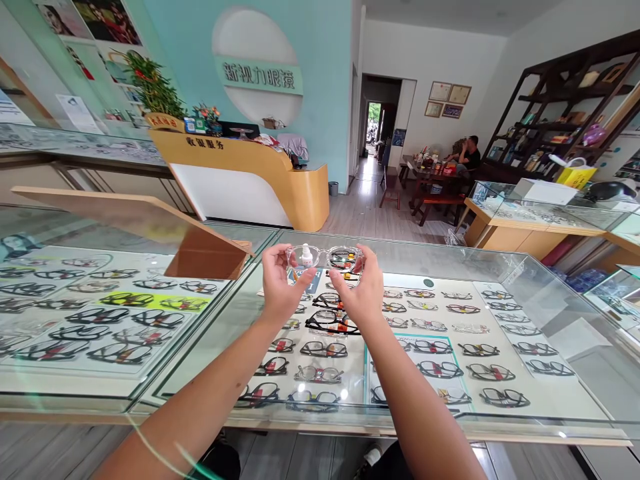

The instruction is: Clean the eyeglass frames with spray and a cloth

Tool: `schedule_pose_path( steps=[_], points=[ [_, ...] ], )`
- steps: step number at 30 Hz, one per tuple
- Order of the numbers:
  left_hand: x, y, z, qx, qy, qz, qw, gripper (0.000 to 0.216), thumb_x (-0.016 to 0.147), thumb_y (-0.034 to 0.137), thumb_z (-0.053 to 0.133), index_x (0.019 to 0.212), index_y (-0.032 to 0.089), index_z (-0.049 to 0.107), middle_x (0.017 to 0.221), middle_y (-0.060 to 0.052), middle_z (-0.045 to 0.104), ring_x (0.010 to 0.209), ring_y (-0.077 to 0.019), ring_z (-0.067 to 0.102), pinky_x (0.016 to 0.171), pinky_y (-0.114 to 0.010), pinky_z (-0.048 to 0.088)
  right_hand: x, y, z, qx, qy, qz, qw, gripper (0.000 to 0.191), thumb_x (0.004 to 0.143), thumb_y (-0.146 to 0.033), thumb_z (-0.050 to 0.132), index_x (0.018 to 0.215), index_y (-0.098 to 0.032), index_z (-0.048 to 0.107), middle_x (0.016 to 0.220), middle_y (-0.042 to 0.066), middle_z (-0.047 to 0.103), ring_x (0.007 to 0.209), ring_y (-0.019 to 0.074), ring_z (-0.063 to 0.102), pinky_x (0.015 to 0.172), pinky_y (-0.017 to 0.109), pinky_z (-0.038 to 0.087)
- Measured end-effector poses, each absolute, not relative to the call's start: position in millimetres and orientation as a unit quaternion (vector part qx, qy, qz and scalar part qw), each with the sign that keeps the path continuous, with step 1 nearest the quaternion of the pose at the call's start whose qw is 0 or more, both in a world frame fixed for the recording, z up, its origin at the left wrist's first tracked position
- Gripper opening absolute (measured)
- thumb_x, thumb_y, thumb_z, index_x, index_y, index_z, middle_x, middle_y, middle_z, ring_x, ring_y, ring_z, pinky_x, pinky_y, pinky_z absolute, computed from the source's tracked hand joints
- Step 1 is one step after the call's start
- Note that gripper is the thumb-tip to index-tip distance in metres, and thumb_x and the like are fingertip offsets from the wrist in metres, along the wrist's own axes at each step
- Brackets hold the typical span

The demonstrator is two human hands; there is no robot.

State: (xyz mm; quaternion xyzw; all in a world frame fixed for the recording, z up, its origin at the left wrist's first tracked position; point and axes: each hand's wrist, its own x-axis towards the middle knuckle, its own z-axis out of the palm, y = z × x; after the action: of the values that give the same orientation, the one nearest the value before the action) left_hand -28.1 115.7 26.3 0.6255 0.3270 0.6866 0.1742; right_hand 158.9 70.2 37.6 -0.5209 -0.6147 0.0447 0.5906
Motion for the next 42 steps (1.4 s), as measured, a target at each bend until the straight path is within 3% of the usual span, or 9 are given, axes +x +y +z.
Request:
schedule_pose_path(
  steps=[12, 42],
  points=[
    [-30.5, 115.5, 28.4, 0.641, 0.323, 0.685, 0.128, 0.069, 0.084, 0.048, 0.094, 0.138, 0.03, 0.056, 0.123, -0.006, 0.057, 0.099, -0.0199, 0.06, 0.096, -0.039, 0.053, 160.1, 71.7, 34.3, -0.523, -0.619, 0.056, 0.583, 0.068, 0.099, -0.061, 0.067, 0.154, -0.027, 0.046, 0.129, 0.012, 0.069, 0.113, 0.0307, 0.067, 0.103, 0.052, 0.054],
    [-30.6, 118.4, 25.7, 0.651, 0.315, 0.676, 0.143, 0.068, 0.087, 0.052, 0.092, 0.139, 0.028, 0.056, 0.126, -0.009, 0.059, 0.106, -0.0225, 0.065, 0.105, -0.044, 0.057, 161.9, 71.1, 37.5, -0.53, -0.615, 0.015, 0.584, 0.071, 0.097, -0.065, 0.071, 0.152, -0.025, 0.05, 0.118, 0.009, 0.069, 0.105, 0.0287, 0.066, 0.097, 0.049, 0.054]
  ],
)
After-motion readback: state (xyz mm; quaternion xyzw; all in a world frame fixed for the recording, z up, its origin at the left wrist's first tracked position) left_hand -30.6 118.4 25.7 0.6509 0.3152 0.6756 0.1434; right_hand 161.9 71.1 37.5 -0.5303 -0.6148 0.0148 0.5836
